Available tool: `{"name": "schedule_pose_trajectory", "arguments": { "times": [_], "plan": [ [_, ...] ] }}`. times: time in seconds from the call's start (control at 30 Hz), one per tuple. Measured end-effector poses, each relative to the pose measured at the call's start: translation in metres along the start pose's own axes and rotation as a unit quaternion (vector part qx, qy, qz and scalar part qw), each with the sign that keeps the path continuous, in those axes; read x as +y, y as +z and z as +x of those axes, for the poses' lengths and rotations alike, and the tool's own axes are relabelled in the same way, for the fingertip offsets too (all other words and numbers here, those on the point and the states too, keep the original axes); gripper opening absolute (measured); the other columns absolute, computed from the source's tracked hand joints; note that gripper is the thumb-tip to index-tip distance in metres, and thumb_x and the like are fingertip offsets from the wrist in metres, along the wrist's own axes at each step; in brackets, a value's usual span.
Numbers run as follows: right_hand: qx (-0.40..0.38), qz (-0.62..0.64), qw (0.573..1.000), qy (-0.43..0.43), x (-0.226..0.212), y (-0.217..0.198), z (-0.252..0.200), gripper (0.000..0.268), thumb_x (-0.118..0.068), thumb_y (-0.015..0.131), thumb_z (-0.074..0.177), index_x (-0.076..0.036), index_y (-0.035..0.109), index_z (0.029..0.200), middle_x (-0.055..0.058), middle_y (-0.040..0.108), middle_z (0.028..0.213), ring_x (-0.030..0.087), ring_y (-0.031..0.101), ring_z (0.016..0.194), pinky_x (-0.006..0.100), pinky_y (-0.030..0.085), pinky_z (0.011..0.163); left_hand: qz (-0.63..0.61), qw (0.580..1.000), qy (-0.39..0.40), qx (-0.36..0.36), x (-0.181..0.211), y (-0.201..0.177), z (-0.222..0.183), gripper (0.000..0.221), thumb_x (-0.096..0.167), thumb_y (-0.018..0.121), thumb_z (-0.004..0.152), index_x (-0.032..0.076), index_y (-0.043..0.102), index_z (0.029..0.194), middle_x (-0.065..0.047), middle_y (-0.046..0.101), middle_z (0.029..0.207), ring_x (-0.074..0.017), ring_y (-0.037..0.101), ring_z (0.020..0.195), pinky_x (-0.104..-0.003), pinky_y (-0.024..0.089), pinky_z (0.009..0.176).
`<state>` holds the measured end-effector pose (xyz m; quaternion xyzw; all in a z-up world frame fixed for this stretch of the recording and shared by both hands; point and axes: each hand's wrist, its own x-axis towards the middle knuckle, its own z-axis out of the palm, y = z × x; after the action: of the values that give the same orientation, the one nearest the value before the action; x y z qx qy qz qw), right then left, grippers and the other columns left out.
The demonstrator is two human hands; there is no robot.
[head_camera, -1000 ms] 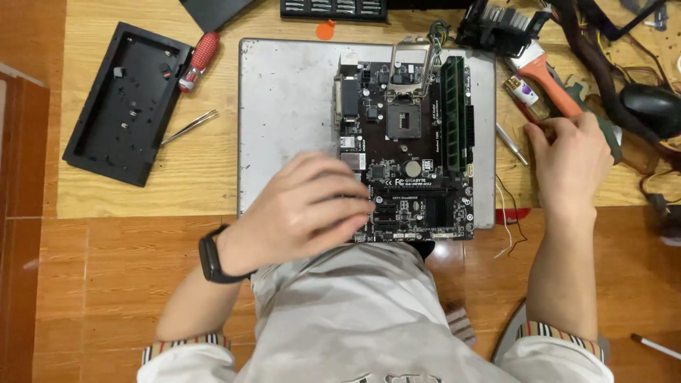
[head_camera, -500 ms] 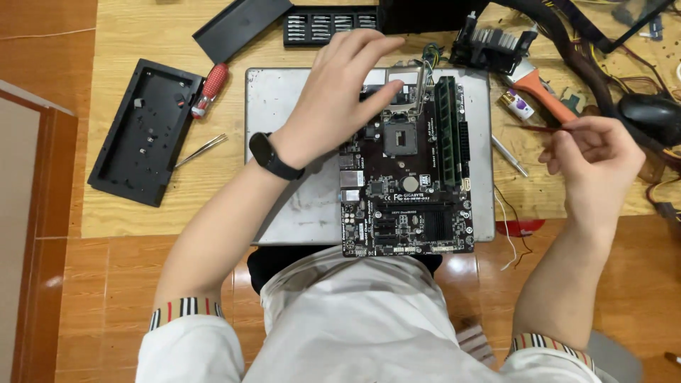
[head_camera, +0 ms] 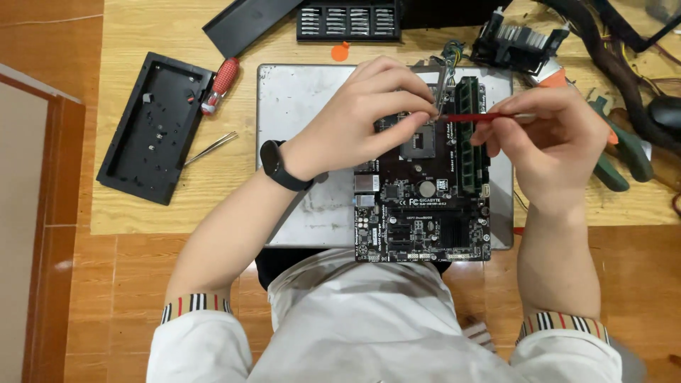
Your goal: Assemble a computer by installing a CPU onto the motherboard.
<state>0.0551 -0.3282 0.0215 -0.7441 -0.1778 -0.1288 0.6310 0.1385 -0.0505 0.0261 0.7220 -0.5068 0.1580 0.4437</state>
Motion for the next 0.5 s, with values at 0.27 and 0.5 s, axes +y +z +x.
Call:
{"name": "schedule_pose_trajectory", "arguments": {
  "times": [0.27, 0.5],
  "plan": [
    [0.029, 0.114, 0.993, 0.02, 0.017, 0.011, 0.007, 0.011, 0.002, 0.068, 0.111, 0.003, 0.058, 0.113, 0.013, 0.07, 0.101, 0.02, 0.075, 0.084, 0.027, 0.058, 0.067, -0.056, 0.998, -0.026, -0.005, -0.004, 0.005, -0.004, 0.009, 0.011, 0.077, 0.099, 0.008, 0.071, 0.105, -0.002, 0.068, 0.113, -0.0247, 0.059, 0.111, -0.038, 0.049, 0.102],
    [-0.117, -0.04, 0.992, -0.011, 0.011, 0.025, 0.012, 0.008, 0.0, 0.067, 0.107, 0.007, 0.07, 0.112, 0.014, 0.071, 0.1, 0.016, 0.071, 0.089, 0.023, 0.057, 0.079, -0.051, 0.998, -0.019, -0.011, -0.001, 0.012, -0.003, 0.012, 0.014, 0.077, 0.097, 0.009, 0.07, 0.105, -0.002, 0.068, 0.112, -0.0252, 0.06, 0.113, -0.04, 0.048, 0.104]
  ]
}}
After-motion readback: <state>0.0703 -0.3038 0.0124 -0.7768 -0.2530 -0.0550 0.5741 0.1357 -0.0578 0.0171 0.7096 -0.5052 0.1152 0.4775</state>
